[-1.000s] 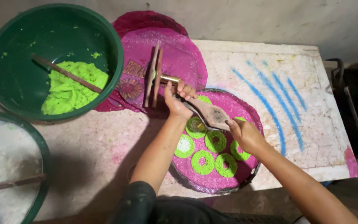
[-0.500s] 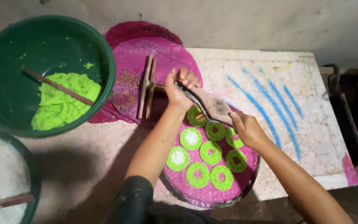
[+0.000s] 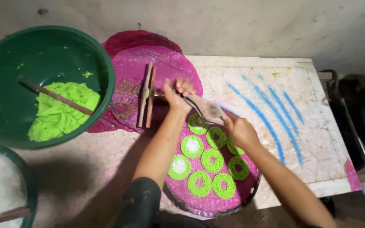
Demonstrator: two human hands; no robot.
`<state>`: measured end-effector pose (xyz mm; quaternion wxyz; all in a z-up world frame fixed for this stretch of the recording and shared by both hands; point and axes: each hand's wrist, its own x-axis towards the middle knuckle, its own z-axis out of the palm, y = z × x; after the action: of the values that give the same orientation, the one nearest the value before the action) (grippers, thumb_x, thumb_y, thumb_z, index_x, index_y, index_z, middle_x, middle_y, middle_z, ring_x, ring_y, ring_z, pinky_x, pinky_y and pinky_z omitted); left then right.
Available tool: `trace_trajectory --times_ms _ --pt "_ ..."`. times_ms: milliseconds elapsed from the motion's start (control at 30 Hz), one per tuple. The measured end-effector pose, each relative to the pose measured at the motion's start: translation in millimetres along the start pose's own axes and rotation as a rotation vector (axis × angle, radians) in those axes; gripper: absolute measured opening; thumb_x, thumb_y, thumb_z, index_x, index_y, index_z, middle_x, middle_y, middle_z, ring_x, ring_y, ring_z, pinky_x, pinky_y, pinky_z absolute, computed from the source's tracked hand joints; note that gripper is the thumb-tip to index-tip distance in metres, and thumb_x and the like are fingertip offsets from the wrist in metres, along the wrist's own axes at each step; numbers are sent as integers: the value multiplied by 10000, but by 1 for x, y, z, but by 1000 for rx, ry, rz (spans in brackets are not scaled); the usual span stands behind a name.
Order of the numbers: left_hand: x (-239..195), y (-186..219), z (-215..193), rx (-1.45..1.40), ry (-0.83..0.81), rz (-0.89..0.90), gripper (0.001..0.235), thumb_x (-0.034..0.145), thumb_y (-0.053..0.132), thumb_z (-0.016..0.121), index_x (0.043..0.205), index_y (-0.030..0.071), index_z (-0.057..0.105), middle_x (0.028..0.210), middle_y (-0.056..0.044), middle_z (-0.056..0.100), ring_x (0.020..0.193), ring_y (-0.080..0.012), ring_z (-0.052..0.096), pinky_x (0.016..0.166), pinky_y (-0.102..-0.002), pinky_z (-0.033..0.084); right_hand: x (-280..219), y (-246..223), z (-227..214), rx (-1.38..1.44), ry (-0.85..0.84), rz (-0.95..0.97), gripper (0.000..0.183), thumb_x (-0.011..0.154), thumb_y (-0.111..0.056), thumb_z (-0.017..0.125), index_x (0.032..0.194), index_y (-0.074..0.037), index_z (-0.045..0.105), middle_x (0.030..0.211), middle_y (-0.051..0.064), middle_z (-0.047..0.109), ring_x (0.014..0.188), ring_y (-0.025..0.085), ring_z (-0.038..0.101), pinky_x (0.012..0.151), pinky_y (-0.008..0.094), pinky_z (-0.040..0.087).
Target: The person places a tray of prepared cakes into a steamer pot and covers it, then uses a wooden extrusion tool to fill small round molds with green dough from a bowl.
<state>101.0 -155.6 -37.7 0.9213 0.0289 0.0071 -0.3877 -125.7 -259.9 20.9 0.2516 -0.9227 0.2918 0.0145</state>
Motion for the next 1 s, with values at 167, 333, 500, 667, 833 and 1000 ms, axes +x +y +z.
trace_trajectory --times_ms 167,333,500,667,833,1000 --pt "-49 72 79 314 -134 23 673 922 750 406 910 97 573 813 -74 568 762 -222 578 773 -372 491 -12 -44 9 338 -52 -134 650 1074 -570 324 1009 -22 667 719 154 623 650 294 631 607 438 526" --pt "-161 153 167 1822 -656 -258 762 741 386 893 1328 86 511 1213 -98 677 1022 -218 686 878 -414 577 -58 -129 -63 378 -53 -527 585 923 -589 593 1058 -20 612 658 108 580 583 251 563 562 417 491" --pt "-252 169 236 1768 -624 -580 241 837 213 777 1054 109 769 854 -64 742 776 -154 672 679 -374 558 -104 -227 -116 18 -74 -1058 589 848 -620 719 911 -56 560 700 100 537 633 309 577 579 443 443" --pt "-357 191 264 2002 -739 -670 282 905 232 657 1177 170 699 845 -117 717 792 -255 683 688 -439 553 -119 -305 -111 -58 -216 -1749 571 834 -599 702 902 -46 577 765 112 546 657 308 565 566 443 419" --pt "-438 229 230 2303 -643 -757 339 974 251 537 1300 232 629 836 -170 692 808 -356 694 697 -505 549 -173 -327 -48 316 -1040 -1381 354 1031 -312 627 840 -50 486 741 81 480 688 261 547 655 375 415" --pt "-501 284 181 2452 -531 -725 351 994 248 480 1321 230 605 871 -197 690 825 -414 706 699 -538 548 -177 -363 5 312 -1353 -1206 295 1012 -270 619 844 -53 509 725 72 476 666 238 556 635 365 415"
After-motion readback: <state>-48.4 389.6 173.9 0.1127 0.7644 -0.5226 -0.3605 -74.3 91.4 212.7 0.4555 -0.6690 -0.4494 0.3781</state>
